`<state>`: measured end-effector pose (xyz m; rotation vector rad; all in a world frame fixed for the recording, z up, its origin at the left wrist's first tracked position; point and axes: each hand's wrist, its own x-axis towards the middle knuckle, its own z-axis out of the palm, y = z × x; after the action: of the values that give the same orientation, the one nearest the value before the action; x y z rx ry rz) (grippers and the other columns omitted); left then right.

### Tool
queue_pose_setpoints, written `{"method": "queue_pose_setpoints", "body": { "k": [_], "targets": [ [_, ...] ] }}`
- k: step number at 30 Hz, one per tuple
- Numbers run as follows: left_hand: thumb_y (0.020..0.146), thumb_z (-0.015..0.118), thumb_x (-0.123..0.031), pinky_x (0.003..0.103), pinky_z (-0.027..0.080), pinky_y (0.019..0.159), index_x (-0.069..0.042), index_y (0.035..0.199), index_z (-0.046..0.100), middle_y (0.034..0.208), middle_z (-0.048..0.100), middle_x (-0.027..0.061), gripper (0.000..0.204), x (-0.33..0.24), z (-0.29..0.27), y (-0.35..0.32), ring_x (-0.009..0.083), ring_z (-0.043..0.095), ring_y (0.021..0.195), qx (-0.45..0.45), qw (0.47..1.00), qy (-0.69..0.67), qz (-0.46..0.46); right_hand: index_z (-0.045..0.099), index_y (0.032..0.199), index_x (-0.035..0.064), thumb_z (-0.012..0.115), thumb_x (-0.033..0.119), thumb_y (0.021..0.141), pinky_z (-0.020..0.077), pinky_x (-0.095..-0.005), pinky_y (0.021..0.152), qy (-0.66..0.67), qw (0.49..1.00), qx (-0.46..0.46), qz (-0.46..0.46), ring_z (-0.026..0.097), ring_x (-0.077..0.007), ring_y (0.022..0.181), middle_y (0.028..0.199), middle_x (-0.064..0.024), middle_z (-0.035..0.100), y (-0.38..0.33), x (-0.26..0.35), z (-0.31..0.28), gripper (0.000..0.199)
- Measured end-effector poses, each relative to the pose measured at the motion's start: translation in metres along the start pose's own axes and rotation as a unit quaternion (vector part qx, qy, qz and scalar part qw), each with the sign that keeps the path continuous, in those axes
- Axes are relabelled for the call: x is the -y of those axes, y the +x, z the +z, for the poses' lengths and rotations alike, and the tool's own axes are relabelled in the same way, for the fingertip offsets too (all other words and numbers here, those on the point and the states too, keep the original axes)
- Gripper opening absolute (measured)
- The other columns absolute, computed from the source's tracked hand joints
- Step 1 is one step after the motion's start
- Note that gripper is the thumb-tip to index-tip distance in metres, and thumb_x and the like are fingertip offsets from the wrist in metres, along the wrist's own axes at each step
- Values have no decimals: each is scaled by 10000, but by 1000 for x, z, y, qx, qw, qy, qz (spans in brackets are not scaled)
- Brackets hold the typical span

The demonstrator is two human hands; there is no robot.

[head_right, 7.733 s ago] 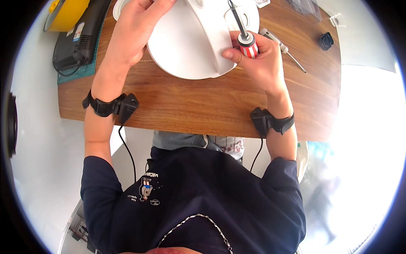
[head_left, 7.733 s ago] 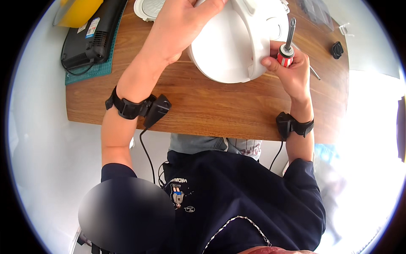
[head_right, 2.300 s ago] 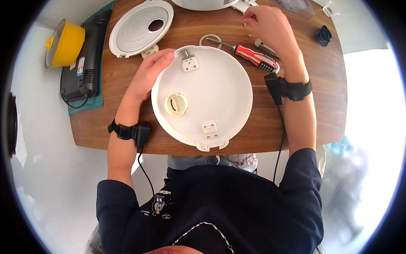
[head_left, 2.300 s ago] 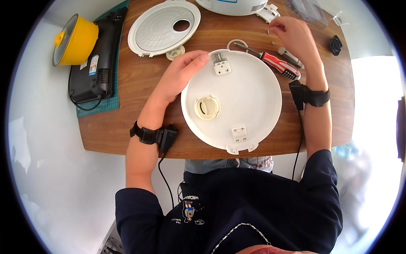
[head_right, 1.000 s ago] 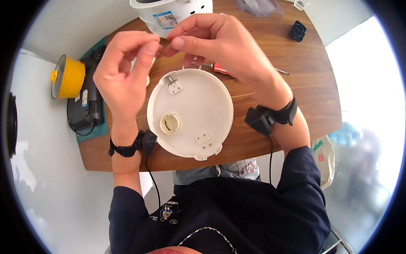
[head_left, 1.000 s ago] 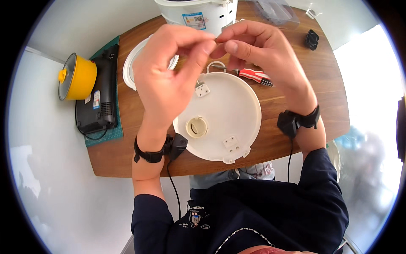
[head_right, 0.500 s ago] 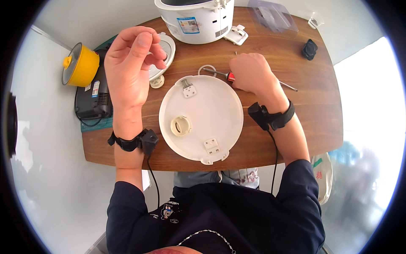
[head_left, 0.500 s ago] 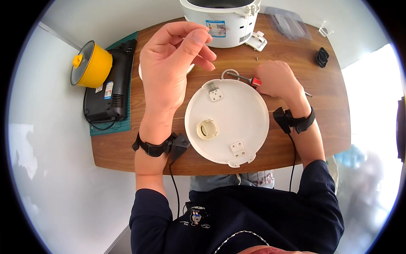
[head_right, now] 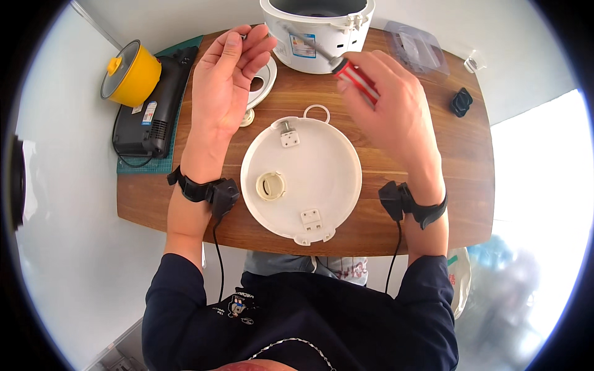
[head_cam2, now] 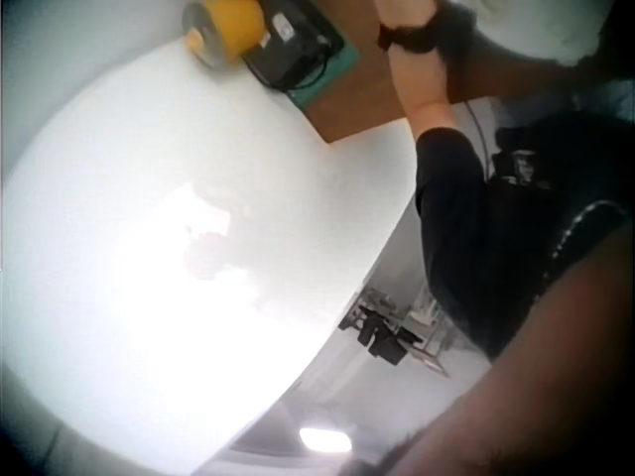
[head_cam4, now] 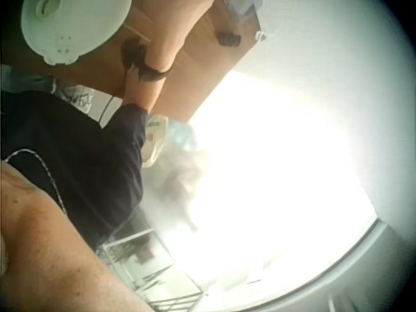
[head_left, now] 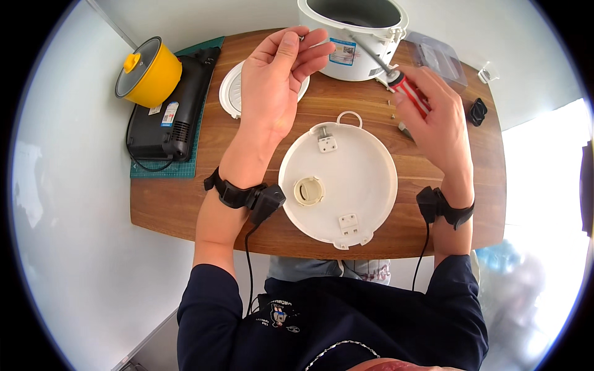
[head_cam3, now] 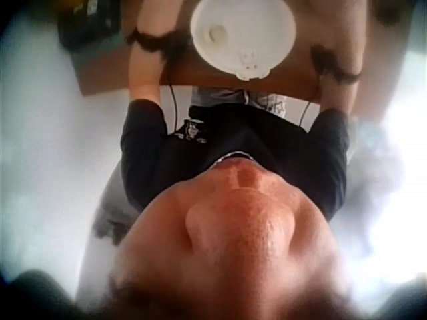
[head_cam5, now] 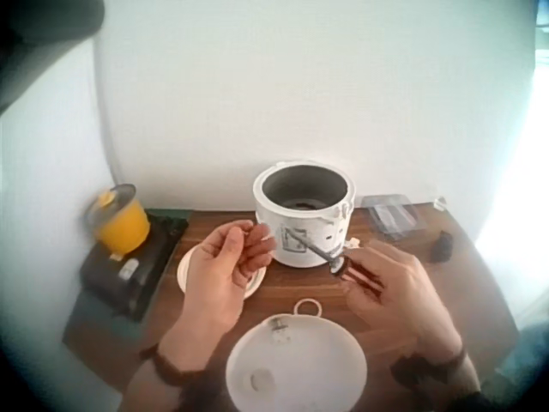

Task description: The person assembles a white plastic appliance, likely a rice cooker, by attaching a circular base plate and securing internal components with screws. They use a screwdriver to fasten parts and handle various plastic pieces on a wooden table.

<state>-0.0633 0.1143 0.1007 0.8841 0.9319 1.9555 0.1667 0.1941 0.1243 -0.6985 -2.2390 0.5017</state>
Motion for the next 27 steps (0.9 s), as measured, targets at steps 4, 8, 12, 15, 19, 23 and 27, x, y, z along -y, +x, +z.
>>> {"method": "queue_pose_setpoints", "body": {
  "k": [4,8,12,15,19,23,27],
  "targets": [
    [1084,549,-224,331,612,908,-21,1232,610,1255,705,147,258,1,2,-4,240,719,1081,9,1000,-4,-6,700,1121,33,718,127,877,546,-367,696,-16,999,17,-49,672,-296,789,923,-109,672,-4,8,3,263],
    [1091,532,-245,346,612,902,-37,1228,614,1255,707,129,262,2,8,-8,248,718,1086,34,999,2,-19,705,1117,47,720,126,874,546,-369,675,-17,998,11,-57,667,-292,765,928,-102,668,-6,6,7,256],
    [1099,512,-264,354,600,923,-42,1240,605,1278,695,118,279,2,12,-12,255,708,1111,39,999,11,-31,705,1127,57,725,128,870,546,-372,667,-4,998,2,-67,664,-291,759,929,-93,664,-7,5,12,268],
    [1102,502,-268,355,589,950,-46,1252,595,1311,675,111,283,2,12,-13,261,692,1149,43,998,-13,-42,707,1131,64,731,132,867,545,-372,659,-7,998,5,-66,664,-288,759,921,-88,659,-7,5,12,274],
    [1105,494,-267,354,581,968,-57,1260,590,1342,655,105,278,1,13,-14,269,675,1184,39,997,-47,-49,709,1136,73,737,137,869,545,-373,651,-17,997,0,-70,665,-283,757,915,-85,656,-7,6,13,276],
    [1105,493,-264,360,582,973,-60,1248,599,1331,665,112,271,1,15,-15,275,677,1180,42,999,-11,-21,706,1159,69,733,138,880,538,-377,656,-13,997,-15,-80,655,-290,753,913,-94,654,-8,5,16,289],
    [1105,496,-261,365,580,976,-59,1227,609,1310,680,119,262,12,17,-22,276,679,1177,68,997,10,-18,703,1168,40,720,135,897,506,-368,661,60,997,21,-45,614,-276,720,883,-109,638,-7,11,15,288]
  ]
}}
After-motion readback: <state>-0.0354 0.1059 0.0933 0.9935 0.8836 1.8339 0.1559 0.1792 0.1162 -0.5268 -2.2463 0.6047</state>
